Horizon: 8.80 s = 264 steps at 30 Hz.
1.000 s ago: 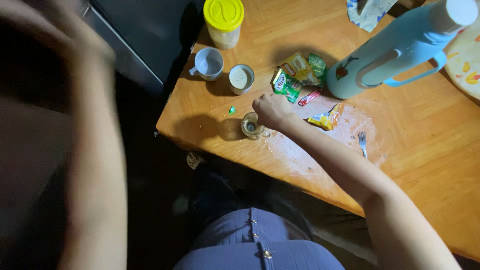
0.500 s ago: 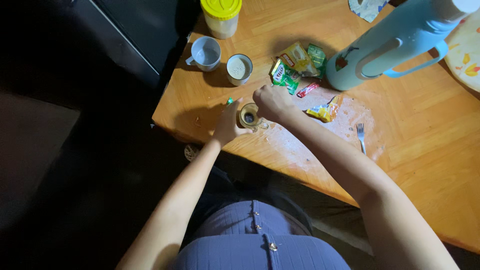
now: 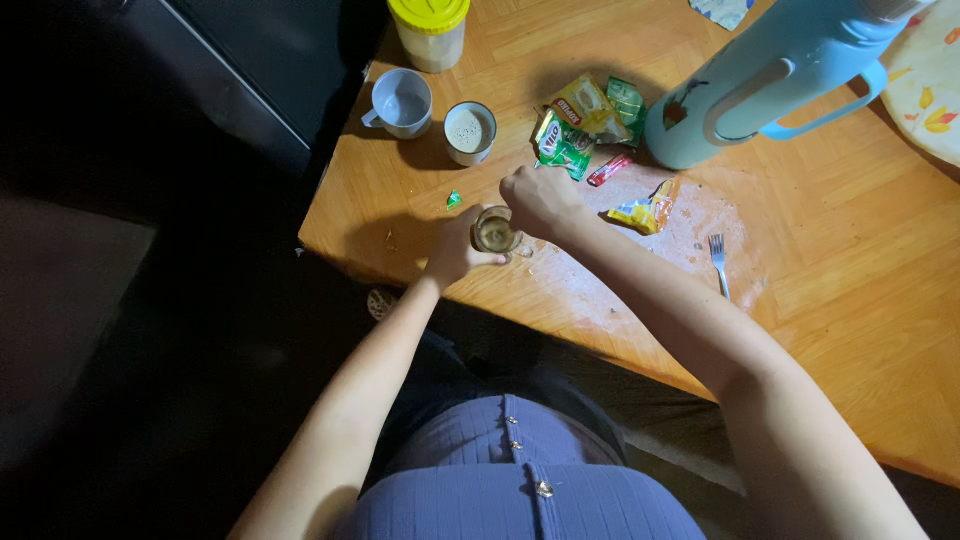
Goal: The person opens drink mix sachets and pours the powder into cups on a wooden table, then pours hot water from a blue thermos flask into the cups and stirs the drinks with a spoon. They then gather the empty wrappers and carry the trash away to discard it.
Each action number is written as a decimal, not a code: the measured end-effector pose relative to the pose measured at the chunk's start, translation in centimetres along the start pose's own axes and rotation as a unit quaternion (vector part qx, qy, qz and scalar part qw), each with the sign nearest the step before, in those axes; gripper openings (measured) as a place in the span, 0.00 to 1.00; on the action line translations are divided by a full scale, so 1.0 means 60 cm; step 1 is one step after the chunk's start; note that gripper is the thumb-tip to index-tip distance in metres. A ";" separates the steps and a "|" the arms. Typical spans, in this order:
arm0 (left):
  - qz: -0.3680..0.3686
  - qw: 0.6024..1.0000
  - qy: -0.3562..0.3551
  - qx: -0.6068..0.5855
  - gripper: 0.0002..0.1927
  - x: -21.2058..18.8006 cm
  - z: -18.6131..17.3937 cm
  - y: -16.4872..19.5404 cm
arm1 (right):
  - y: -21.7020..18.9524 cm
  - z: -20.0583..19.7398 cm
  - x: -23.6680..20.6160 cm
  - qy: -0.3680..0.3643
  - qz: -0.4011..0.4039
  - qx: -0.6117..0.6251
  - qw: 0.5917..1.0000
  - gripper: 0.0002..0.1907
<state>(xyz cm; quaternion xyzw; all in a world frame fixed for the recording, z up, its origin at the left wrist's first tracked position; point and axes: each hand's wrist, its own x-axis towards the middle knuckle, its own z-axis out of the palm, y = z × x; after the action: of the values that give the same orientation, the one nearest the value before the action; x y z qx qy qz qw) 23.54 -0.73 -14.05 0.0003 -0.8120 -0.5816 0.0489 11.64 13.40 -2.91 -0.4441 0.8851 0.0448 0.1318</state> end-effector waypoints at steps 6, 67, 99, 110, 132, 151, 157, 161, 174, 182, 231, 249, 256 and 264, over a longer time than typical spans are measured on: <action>0.041 0.999 -0.017 -0.020 0.40 -0.005 0.015 -0.024 | -0.011 0.008 0.001 0.018 -0.004 -0.016 1.000 0.15; -0.008 0.999 -0.039 0.031 0.42 0.009 0.024 -0.018 | 0.004 0.014 -0.004 -0.005 -0.007 -0.050 0.999 0.13; -0.003 0.998 -0.050 -0.046 0.42 0.012 0.030 -0.016 | -0.003 0.015 0.004 -0.027 0.018 -0.058 0.998 0.16; 0.007 0.998 -0.056 -0.025 0.41 0.014 0.030 -0.016 | -0.006 0.017 -0.001 -0.014 0.010 -0.052 0.998 0.14; 0.008 0.997 -0.053 -0.064 0.41 0.011 0.040 -0.020 | 0.014 0.020 -0.003 -0.024 0.011 -0.039 0.999 0.17; -0.018 0.997 -0.062 -0.035 0.43 0.014 0.043 -0.005 | 0.002 0.017 -0.001 -0.033 0.022 -0.061 0.997 0.10; -0.005 0.996 -0.060 -0.073 0.40 0.012 0.047 -0.011 | 0.001 0.023 -0.001 -0.039 0.027 -0.054 0.997 0.13; -0.017 0.996 -0.065 -0.062 0.37 0.015 0.046 -0.008 | 0.004 0.035 0.004 -0.027 0.015 -0.051 0.998 0.11; -0.024 0.997 -0.070 -0.016 0.39 0.023 0.053 -0.026 | -0.002 0.036 -0.006 -0.025 0.011 -0.067 0.997 0.09; -0.002 0.997 -0.065 -0.028 0.45 0.021 0.051 -0.023 | 0.019 0.062 -0.002 -0.009 0.017 -0.072 0.997 0.11; 0.009 0.995 -0.069 -0.065 0.39 0.021 0.063 -0.024 | 0.009 0.057 0.010 -0.025 0.014 -0.026 0.999 0.16; -0.006 0.998 -0.060 -0.001 0.41 0.021 0.066 -0.033 | 0.018 0.058 0.008 -0.016 0.024 -0.043 0.999 0.14; -0.015 0.993 -0.076 -0.087 0.40 0.018 0.066 -0.034 | 0.016 0.065 0.013 0.006 0.003 -0.030 1.000 0.14; -0.015 0.995 -0.071 -0.068 0.39 0.024 0.066 -0.036 | 0.018 0.078 0.010 -0.007 0.004 -0.044 0.999 0.08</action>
<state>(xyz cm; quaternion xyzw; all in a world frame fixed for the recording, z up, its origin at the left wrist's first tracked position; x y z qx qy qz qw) 21.69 2.24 -17.26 -0.0318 -0.7718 -0.6349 -0.0175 11.31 14.49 -7.60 -0.4455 0.8831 0.0873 0.1184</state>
